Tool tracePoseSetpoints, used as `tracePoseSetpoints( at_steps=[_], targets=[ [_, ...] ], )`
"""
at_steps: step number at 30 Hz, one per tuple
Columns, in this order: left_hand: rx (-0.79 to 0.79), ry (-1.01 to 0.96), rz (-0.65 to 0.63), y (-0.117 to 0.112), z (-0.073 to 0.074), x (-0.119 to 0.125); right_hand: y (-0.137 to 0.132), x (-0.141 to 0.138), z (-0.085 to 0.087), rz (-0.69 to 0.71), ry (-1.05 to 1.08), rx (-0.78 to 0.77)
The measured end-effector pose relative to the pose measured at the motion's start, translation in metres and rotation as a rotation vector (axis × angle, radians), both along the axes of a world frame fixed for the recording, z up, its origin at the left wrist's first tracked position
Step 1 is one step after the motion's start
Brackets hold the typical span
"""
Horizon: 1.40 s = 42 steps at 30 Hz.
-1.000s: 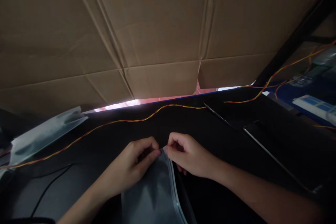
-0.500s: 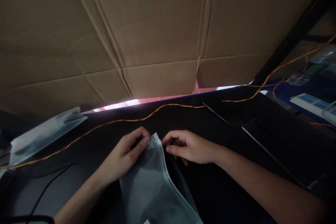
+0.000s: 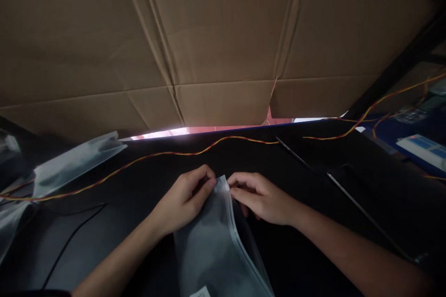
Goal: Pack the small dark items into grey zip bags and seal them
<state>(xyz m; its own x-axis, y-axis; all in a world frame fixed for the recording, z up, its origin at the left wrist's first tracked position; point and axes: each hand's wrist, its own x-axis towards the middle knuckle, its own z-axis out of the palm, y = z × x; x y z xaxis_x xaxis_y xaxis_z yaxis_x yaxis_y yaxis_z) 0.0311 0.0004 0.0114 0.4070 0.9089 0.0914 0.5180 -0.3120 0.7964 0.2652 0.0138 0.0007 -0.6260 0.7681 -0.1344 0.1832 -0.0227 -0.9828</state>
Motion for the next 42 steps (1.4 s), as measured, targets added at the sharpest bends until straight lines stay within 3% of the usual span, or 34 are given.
tracePoseSetpoints(
  at_steps=[5, 9, 12, 15, 17, 22, 24, 26, 30, 32, 34, 36, 39, 42],
  targets=[
    [-0.03, 0.008, -0.036, 0.003, -0.004, 0.0, -0.004, -0.006, -0.006, -0.058, -0.066, -0.094],
    [0.027, 0.001, 0.087, 0.012, -0.012, -0.016, -0.014, -0.009, -0.001, -0.057, -0.101, 0.043],
    [0.081, 0.058, 0.173, 0.018, -0.017, -0.028, -0.016, -0.003, 0.008, 0.115, -0.237, -0.1],
    [0.123, 0.123, 0.172, 0.019, -0.021, -0.03, -0.011, 0.008, 0.015, 0.44, -0.327, -0.334],
    [0.135, 0.15, 0.162, 0.018, -0.022, -0.028, -0.006, 0.013, 0.019, 0.609, -0.33, -0.36],
    [0.145, 0.201, 0.138, 0.022, -0.023, -0.029, 0.005, 0.02, 0.029, 0.735, -0.46, -0.409],
    [0.165, 0.229, 0.15, 0.024, -0.022, -0.033, 0.011, 0.024, 0.03, 0.768, -0.419, -0.45],
    [0.228, 0.248, 0.161, 0.024, -0.02, -0.036, 0.018, 0.028, 0.026, 0.662, -0.278, -0.354],
    [0.509, 0.279, 0.178, 0.015, -0.004, -0.041, 0.026, 0.027, 0.01, 0.125, -0.169, 0.133],
    [0.579, 0.317, 0.049, 0.007, 0.01, -0.038, 0.027, 0.023, 0.003, -0.039, -0.233, 0.307],
    [0.519, 0.407, -0.159, -0.005, 0.023, -0.029, 0.026, 0.019, -0.002, -0.1, -0.28, 0.396],
    [0.431, 0.519, -0.282, -0.021, 0.03, -0.019, 0.025, 0.017, -0.005, -0.115, -0.311, 0.445],
    [0.427, 0.605, -0.217, -0.055, 0.02, -0.022, 0.022, 0.014, -0.007, -0.109, -0.363, 0.508],
    [0.476, 0.639, -0.065, -0.087, -0.008, -0.062, 0.021, 0.014, -0.007, -0.087, -0.387, 0.541]
  ],
)
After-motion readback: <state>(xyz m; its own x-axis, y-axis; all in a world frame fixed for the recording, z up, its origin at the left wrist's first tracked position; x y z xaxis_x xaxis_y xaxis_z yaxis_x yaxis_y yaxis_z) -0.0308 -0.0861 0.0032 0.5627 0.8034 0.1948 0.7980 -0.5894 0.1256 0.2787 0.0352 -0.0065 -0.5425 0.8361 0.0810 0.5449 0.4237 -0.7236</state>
